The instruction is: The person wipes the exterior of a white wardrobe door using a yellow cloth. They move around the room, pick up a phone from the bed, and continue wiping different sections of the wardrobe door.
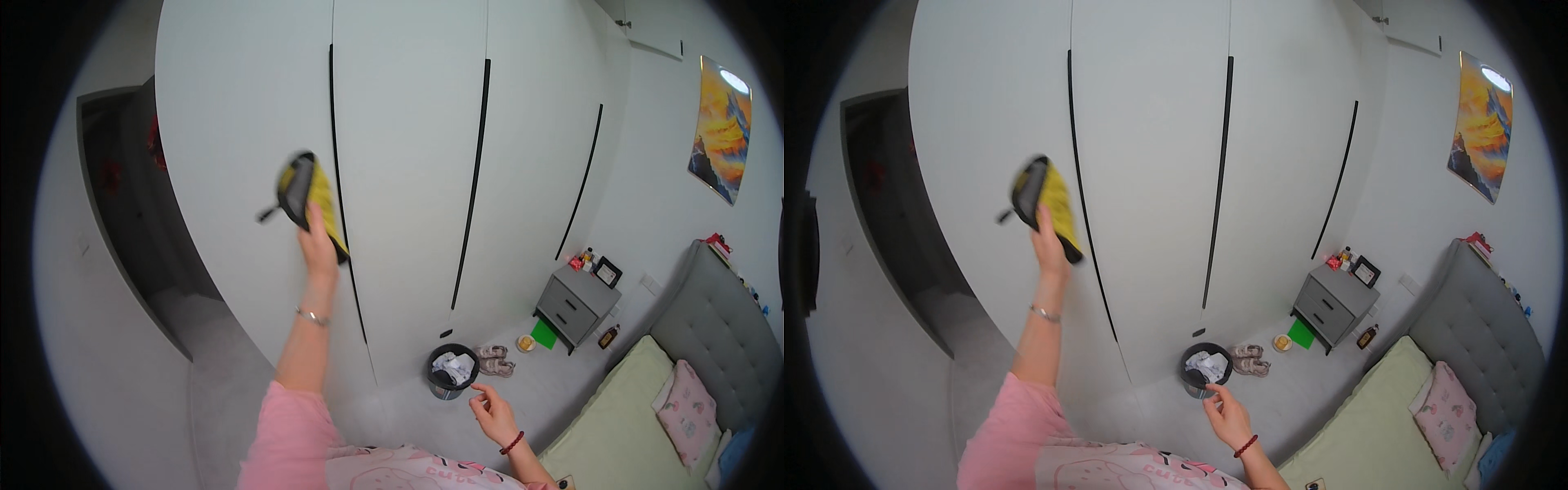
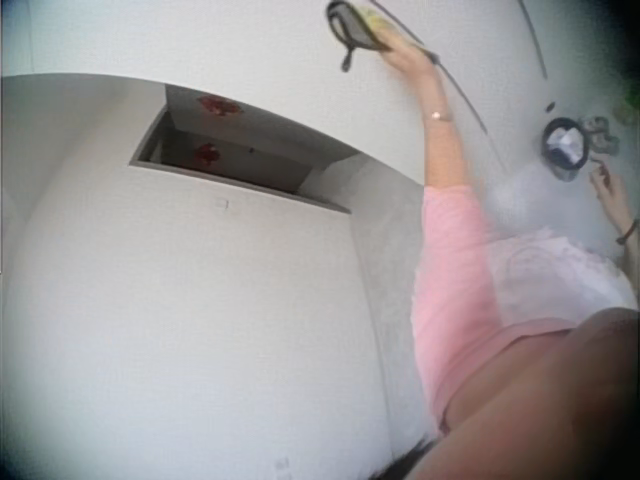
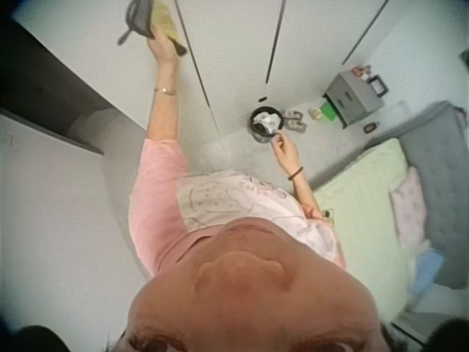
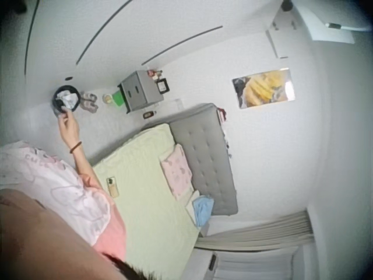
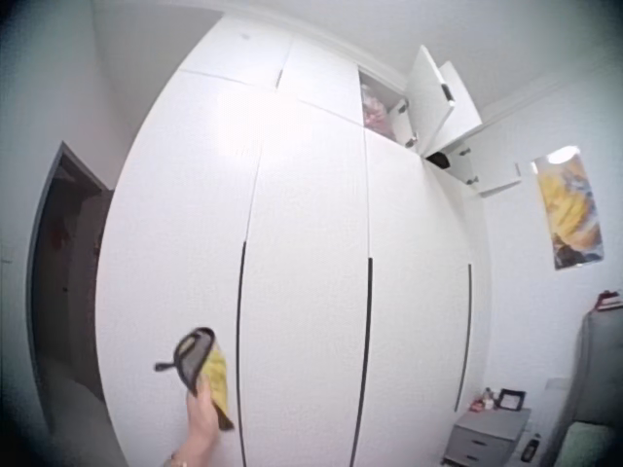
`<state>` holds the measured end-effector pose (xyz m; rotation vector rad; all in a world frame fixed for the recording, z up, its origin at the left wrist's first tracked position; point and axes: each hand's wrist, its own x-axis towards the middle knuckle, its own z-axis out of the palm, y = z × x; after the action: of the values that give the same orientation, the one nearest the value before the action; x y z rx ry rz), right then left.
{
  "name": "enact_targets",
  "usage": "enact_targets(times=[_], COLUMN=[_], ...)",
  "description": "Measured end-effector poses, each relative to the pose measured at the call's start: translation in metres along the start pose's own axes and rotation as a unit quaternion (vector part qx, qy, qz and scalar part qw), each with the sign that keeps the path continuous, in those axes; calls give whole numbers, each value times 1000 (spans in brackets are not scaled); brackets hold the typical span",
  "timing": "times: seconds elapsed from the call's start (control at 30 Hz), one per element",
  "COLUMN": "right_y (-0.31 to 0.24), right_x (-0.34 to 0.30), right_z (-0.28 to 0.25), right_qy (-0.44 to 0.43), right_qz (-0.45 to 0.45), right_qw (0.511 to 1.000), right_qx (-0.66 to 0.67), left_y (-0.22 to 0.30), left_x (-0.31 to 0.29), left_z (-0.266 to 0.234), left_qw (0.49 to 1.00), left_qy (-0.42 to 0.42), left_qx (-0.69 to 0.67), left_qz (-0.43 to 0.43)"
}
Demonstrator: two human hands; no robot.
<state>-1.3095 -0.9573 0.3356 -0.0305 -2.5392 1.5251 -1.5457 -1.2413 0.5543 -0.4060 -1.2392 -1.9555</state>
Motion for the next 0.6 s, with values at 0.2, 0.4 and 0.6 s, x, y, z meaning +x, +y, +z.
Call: enact_targets(times=[0.2,0.4,0.6], right_y=[-31,-40,-43], right_x=[48,73,94], right_z=[29,59,77], right_qy=[-7,-7,-16], right_qz=[-11,-13,-23], right_qw=[1000,1000,999], right_qx=[-29,-15,-29], left_y=[-9,-60,0], left_x=[131,175,235], left_z=[25,15,66], left_qw=[761,615,592], left_qy=[71,-67,-16], left_qx=[481,682,667], left_qz=[430,391,452])
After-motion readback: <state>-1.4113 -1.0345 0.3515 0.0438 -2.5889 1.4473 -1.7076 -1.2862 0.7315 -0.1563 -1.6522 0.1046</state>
